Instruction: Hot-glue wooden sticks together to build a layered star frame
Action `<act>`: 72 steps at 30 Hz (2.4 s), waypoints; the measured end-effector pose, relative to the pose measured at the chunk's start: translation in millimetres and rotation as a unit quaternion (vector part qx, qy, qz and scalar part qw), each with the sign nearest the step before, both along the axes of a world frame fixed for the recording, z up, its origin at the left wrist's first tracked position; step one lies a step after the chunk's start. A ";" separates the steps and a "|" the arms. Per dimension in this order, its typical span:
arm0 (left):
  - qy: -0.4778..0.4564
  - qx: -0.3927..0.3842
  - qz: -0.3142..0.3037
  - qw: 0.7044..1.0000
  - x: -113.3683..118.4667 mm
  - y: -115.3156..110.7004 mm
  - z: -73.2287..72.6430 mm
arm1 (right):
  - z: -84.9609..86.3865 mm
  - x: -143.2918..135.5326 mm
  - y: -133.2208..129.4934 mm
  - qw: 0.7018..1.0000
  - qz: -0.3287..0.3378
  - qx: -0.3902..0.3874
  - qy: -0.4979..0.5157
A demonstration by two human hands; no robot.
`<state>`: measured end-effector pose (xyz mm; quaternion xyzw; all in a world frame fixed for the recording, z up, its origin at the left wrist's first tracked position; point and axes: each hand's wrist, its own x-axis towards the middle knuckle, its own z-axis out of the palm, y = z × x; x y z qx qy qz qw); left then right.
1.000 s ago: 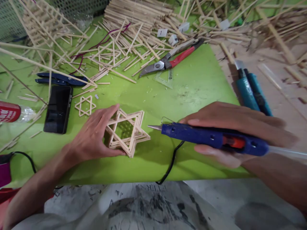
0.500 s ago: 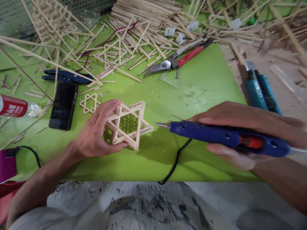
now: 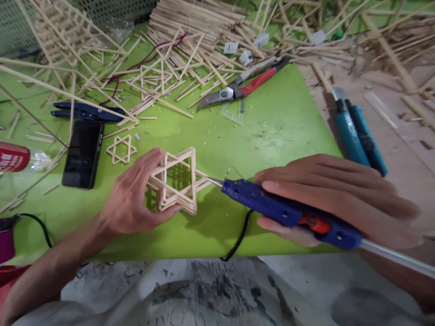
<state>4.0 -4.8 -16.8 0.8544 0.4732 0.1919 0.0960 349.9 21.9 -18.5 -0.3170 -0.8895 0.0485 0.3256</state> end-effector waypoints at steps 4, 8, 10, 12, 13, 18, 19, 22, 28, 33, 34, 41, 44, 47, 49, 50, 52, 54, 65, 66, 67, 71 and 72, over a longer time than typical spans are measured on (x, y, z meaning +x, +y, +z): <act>-0.008 0.000 0.001 1.000 3.5 -2.1 0.5 | 13.1 -5.8 -5.4 0.996 0.071 0.050 -0.008; 0.009 -0.015 0.013 1.000 6.7 -6.0 5.5 | 18.1 -9.0 -8.8 0.990 0.086 0.091 -0.058; 0.018 -0.015 0.020 1.000 8.2 -7.9 8.0 | 17.9 -9.5 -9.8 0.986 0.096 0.122 -0.067; 0.023 -0.010 0.020 0.999 9.3 -9.2 9.7 | 17.4 -9.8 -10.5 0.981 0.101 0.147 -0.076; 0.025 -0.008 0.020 0.999 9.8 -9.8 10.2 | 17.3 -10.0 -10.8 0.979 0.101 0.155 -0.080; 0.031 0.003 0.028 0.999 11.6 -12.3 11.7 | 16.2 -12.0 -11.3 0.976 0.104 0.174 -0.083; 0.031 0.005 0.029 0.999 12.1 -12.7 12.0 | 15.8 -12.3 -11.1 0.975 0.103 0.178 -0.084; 0.032 0.006 0.031 0.999 13.6 -13.6 13.0 | 15.0 -12.9 -10.3 0.973 0.096 0.196 -0.079; 0.039 0.016 0.033 0.999 14.2 -15.1 12.5 | 5.9 -18.0 -7.1 0.968 0.099 0.222 -0.065; 0.035 0.016 0.035 0.999 14.1 -14.7 12.5 | -8.6 -23.9 -5.2 0.957 0.067 0.282 -0.010; 0.034 0.016 0.035 0.999 14.3 -14.6 12.8 | -9.5 -24.2 -5.0 0.957 0.066 0.283 -0.014; 0.035 0.018 0.032 0.999 14.3 -15.6 14.8 | -4.8 -23.3 -5.2 0.956 0.061 0.287 -0.032; 0.035 0.019 0.034 0.999 14.1 -15.9 14.9 | -3.8 -22.9 -6.5 0.957 0.059 0.282 -0.032; 0.035 0.023 0.031 0.999 14.0 -15.6 14.7 | -3.9 -22.3 -7.4 0.958 0.061 0.278 -0.034; 0.035 0.025 0.026 0.999 14.0 -15.3 14.7 | -4.3 -22.1 -7.7 0.958 0.061 0.280 -0.032; 0.035 0.027 0.025 0.999 14.0 -15.1 14.8 | -4.5 -22.0 -7.9 0.958 0.063 0.279 -0.032; 0.035 0.029 0.025 0.999 14.0 -14.8 15.1 | -4.7 -22.0 -8.1 0.960 0.063 0.272 -0.029; 0.035 0.027 0.025 0.999 13.9 -14.9 15.4 | -3.8 -22.1 -8.1 0.961 0.067 0.269 -0.019; 0.031 0.029 0.024 0.999 13.7 -14.3 14.1 | 3.7 -20.6 -6.2 0.969 0.070 0.238 -0.009; 0.031 0.028 0.023 0.999 13.4 -14.1 14.0 | 5.0 -19.9 -6.1 0.972 0.076 0.220 -0.023; 0.030 0.028 0.022 0.999 13.2 -14.0 13.9 | 6.9 -19.0 -6.0 0.975 0.083 0.204 -0.037; 0.030 0.027 0.020 0.999 12.4 -13.6 14.2 | 14.8 -16.0 -6.2 0.976 0.096 0.181 -0.068; 0.030 0.026 0.019 0.999 12.4 -13.6 14.5 | 15.7 -15.7 -6.5 0.977 0.092 0.179 -0.065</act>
